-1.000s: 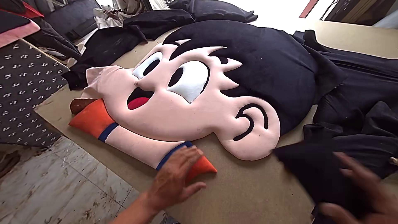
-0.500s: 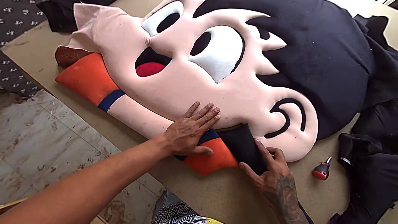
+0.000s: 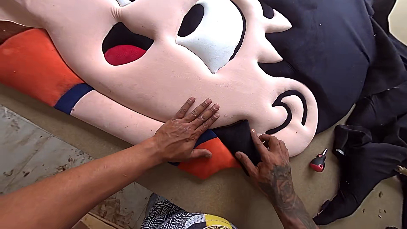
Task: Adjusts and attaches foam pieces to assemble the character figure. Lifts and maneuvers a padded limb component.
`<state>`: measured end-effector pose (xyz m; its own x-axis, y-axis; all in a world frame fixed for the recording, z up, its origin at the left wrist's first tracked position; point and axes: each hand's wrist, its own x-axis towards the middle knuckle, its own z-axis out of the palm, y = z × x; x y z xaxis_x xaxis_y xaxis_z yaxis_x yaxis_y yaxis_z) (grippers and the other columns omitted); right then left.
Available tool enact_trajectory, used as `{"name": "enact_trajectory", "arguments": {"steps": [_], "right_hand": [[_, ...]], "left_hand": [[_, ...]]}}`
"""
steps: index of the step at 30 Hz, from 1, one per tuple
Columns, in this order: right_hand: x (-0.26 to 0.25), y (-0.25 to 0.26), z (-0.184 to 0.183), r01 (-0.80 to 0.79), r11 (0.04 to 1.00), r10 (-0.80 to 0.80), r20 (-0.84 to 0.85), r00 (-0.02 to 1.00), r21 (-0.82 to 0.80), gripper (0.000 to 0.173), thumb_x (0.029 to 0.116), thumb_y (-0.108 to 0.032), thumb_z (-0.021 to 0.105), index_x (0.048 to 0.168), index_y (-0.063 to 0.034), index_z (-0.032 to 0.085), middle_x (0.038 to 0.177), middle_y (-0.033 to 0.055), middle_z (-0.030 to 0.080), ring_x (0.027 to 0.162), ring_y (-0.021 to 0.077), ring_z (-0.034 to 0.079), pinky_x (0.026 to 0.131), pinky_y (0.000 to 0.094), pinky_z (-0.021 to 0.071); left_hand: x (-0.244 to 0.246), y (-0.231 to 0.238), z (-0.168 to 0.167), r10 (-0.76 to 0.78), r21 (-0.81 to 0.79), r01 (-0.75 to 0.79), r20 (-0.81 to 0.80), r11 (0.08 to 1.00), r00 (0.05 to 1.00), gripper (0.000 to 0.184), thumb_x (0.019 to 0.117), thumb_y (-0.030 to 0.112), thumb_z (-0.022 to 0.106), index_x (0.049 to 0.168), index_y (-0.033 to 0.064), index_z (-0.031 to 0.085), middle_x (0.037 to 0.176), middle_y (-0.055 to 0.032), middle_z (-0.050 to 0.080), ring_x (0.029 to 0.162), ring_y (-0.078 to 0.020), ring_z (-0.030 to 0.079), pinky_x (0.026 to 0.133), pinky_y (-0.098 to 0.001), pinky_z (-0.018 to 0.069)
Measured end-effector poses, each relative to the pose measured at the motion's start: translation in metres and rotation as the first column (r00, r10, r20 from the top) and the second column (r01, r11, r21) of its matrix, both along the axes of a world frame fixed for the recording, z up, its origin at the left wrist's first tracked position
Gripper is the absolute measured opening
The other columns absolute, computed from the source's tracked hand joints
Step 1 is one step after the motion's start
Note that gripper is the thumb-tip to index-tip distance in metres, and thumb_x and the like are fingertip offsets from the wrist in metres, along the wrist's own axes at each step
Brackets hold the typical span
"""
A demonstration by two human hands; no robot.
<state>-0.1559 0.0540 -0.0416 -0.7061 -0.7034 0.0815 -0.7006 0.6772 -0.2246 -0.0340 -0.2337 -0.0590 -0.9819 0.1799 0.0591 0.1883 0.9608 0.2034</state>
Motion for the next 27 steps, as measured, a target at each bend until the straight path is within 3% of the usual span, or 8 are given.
{"name": "enact_trajectory", "arguments": {"steps": [7, 10, 12, 14, 16, 18, 20, 27], "right_hand": [[-0.004, -0.015, -0.007, -0.129, 0.990, 0.131, -0.039, 0.991, 0.055, 0.070, 0.0962, -0.066, 0.048, 0.135, -0.0109, 0.068, 0.119, 0.0123, 0.067, 0.104, 0.0297, 0.061, 0.084, 0.0474, 0.0474], [0.001, -0.017, -0.011, -0.140, 0.985, 0.150, -0.095, 0.984, 0.100, 0.071, 0.1004, -0.062, 0.042, 0.140, -0.0078, 0.063, 0.123, 0.0160, 0.065, 0.107, 0.0327, 0.062, 0.086, 0.0489, 0.0487], [0.003, -0.013, -0.020, -0.139, 0.990, 0.141, -0.128, 0.982, 0.027, 0.071, 0.1006, -0.062, 0.044, 0.144, -0.0074, 0.060, 0.125, 0.0173, 0.064, 0.108, 0.0327, 0.060, 0.089, 0.0484, 0.0477], [0.003, -0.006, -0.022, -0.157, 0.985, 0.149, -0.108, 0.983, -0.070, 0.069, 0.0995, -0.061, 0.049, 0.146, -0.0102, 0.059, 0.128, 0.0163, 0.063, 0.110, 0.0312, 0.060, 0.091, 0.0472, 0.0483], [0.004, 0.009, -0.014, -0.213, 0.972, 0.208, -0.054, 0.977, -0.105, 0.066, 0.0988, -0.059, 0.051, 0.147, -0.0148, 0.059, 0.140, 0.0148, 0.061, 0.126, 0.0320, 0.058, 0.101, 0.0511, 0.0482], [0.006, 0.028, -0.010, -0.288, 0.955, 0.288, -0.011, 0.958, -0.070, 0.070, 0.0959, -0.064, 0.050, 0.150, -0.0206, 0.054, 0.154, 0.0151, 0.051, 0.145, 0.0358, 0.044, 0.115, 0.0589, 0.0380], [0.005, 0.038, -0.018, -0.325, 0.946, 0.325, -0.010, 0.946, -0.013, 0.076, 0.0951, -0.068, 0.047, 0.156, -0.0242, 0.046, 0.163, 0.0156, 0.039, 0.153, 0.0374, 0.031, 0.123, 0.0624, 0.0259], [0.002, 0.028, -0.030, -0.268, 0.963, 0.267, -0.071, 0.961, -0.004, 0.065, 0.0991, -0.066, 0.042, 0.150, -0.0279, 0.055, 0.160, 0.0082, 0.047, 0.152, 0.0364, 0.034, 0.122, 0.0593, 0.0255]], "left_hand": [[-0.001, -0.002, 0.000, -0.014, 0.007, 0.014, 0.032, 1.000, 0.999, 0.112, 0.0868, 0.088, 0.033, 0.166, 0.0119, 0.016, 0.175, -0.0039, 0.005, 0.161, -0.0236, -0.002, 0.129, -0.0597, -0.0054], [-0.001, -0.002, 0.000, -0.012, 0.009, 0.012, 0.034, 1.000, 0.999, 0.112, 0.0863, 0.088, 0.034, 0.167, 0.0131, 0.014, 0.175, -0.0038, 0.004, 0.161, -0.0234, -0.002, 0.129, -0.0600, -0.0054], [-0.002, -0.002, -0.002, -0.008, 0.018, 0.007, 0.030, 1.000, 1.000, 0.112, 0.0858, 0.088, 0.036, 0.167, 0.0139, 0.014, 0.175, -0.0032, 0.004, 0.161, -0.0227, -0.002, 0.130, -0.0593, -0.0053], [-0.001, -0.003, -0.002, -0.002, 0.023, 0.001, 0.036, 1.000, 0.999, 0.111, 0.0859, 0.088, 0.037, 0.167, 0.0143, 0.016, 0.175, -0.0026, 0.006, 0.161, -0.0224, -0.001, 0.130, -0.0587, -0.0043], [-0.001, -0.002, -0.003, 0.010, 0.028, -0.011, 0.032, 1.000, 0.999, 0.111, 0.0857, 0.088, 0.037, 0.166, 0.0148, 0.019, 0.175, -0.0021, 0.007, 0.161, -0.0219, 0.000, 0.130, -0.0578, -0.0039], [-0.001, -0.002, -0.003, 0.019, 0.019, -0.020, 0.019, 1.000, 1.000, 0.110, 0.0857, 0.088, 0.037, 0.166, 0.0140, 0.021, 0.175, -0.0032, 0.009, 0.161, -0.0229, 0.002, 0.130, -0.0576, -0.0030], [-0.001, -0.002, -0.003, 0.022, 0.030, -0.023, 0.018, 0.999, 1.000, 0.109, 0.0863, 0.087, 0.038, 0.165, 0.0140, 0.022, 0.174, -0.0035, 0.011, 0.161, -0.0227, 0.004, 0.130, -0.0574, -0.0021], [-0.005, -0.001, -0.005, 0.024, 0.035, -0.023, -0.022, 0.999, 0.999, 0.104, 0.0879, 0.084, 0.042, 0.163, 0.0126, 0.032, 0.172, -0.0049, 0.021, 0.160, -0.0222, 0.013, 0.131, -0.0561, 0.0023]]}}
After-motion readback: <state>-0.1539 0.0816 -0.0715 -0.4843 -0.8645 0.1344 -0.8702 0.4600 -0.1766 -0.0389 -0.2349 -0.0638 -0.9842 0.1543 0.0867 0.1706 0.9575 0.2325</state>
